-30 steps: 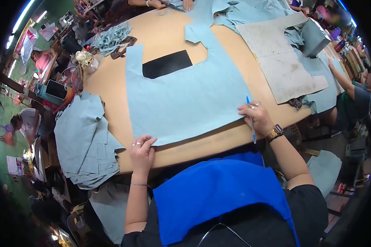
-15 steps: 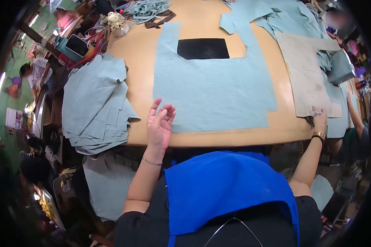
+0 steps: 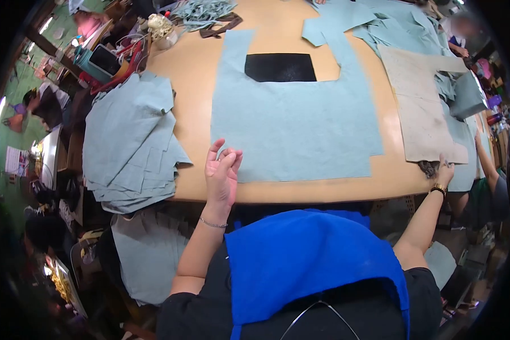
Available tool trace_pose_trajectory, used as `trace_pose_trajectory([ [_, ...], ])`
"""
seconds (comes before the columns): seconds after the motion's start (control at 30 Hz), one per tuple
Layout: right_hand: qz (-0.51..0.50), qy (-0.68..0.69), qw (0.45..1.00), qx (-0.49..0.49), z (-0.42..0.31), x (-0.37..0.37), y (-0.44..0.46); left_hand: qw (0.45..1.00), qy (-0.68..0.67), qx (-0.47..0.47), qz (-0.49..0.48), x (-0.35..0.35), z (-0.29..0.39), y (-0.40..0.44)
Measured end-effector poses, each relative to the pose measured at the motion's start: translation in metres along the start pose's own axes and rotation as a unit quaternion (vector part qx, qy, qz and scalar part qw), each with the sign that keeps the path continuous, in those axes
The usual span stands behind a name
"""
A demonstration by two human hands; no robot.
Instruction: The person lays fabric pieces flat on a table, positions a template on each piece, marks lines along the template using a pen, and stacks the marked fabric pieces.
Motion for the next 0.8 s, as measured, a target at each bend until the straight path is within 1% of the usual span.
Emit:
trace_pose_trajectory([
  [0.03,0.013,0.162,0.986,0.044,0.007,-0.001,-0.002,1.000,0.014,0.002,0.000,-0.001,-0.003,0.001],
  [0.07,0.026,0.320,0.943,0.084,0.012,-0.003,-0.001,1.000,0.027,-0.001,-0.001,0.000,-0.005,0.002],
  [0.13,-0.028,0.509,0.857,0.076,0.005,-0.004,0.009,0.999,0.053,-0.009,-0.001,0.003,-0.008,0.002],
  [0.2,-0.023,0.587,0.808,0.052,0.002,0.004,0.018,0.997,0.071,-0.001,-0.009,0.001,-0.016,0.004],
  [0.27,-0.065,0.577,0.812,0.053,-0.013,0.020,0.012,0.996,0.090,0.008,-0.016,-0.001,-0.022,0.006],
  [0.3,-0.039,0.525,0.845,0.099,-0.038,0.032,-0.015,0.995,0.100,0.011,-0.019,-0.001,-0.023,0.006],
  [0.33,0.012,0.422,0.895,0.142,-0.040,0.043,-0.019,0.994,0.110,0.015,-0.021,-0.001,-0.024,0.007],
  [0.4,-0.051,0.305,0.943,0.124,-0.054,0.067,-0.037,0.989,0.142,0.035,-0.038,-0.004,-0.029,0.009],
  [0.5,-0.087,0.358,0.930,-0.022,-0.106,0.086,-0.054,0.973,0.217,0.046,-0.060,-0.001,-0.031,0.007],
  [0.53,-0.086,0.363,0.926,-0.055,-0.126,0.089,-0.056,0.966,0.248,0.046,-0.065,0.002,-0.031,0.007],
  [0.6,-0.084,0.373,0.916,-0.119,-0.173,0.090,-0.062,0.960,0.264,0.043,-0.085,0.007,-0.030,0.008],
  [0.7,-0.133,0.373,0.902,-0.170,-0.249,0.092,-0.091,0.948,0.301,0.031,-0.098,0.013,-0.025,0.009],
  [0.77,-0.206,0.393,0.883,-0.154,-0.292,0.099,-0.123,0.937,0.338,0.015,-0.084,0.019,-0.016,0.010],
  [0.8,-0.245,0.401,0.871,-0.145,-0.309,0.104,-0.139,0.929,0.354,0.032,-0.101,0.025,-0.010,0.011],
])
Point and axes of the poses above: each hand's wrist, its own y-axis towards the middle knuckle, its own x-axis out of the palm, z = x × y, the point moved 3 cm from there along y, towards the middle knuckle, and after that the axes turned 15 degrees about y, right-handed, at the moved point
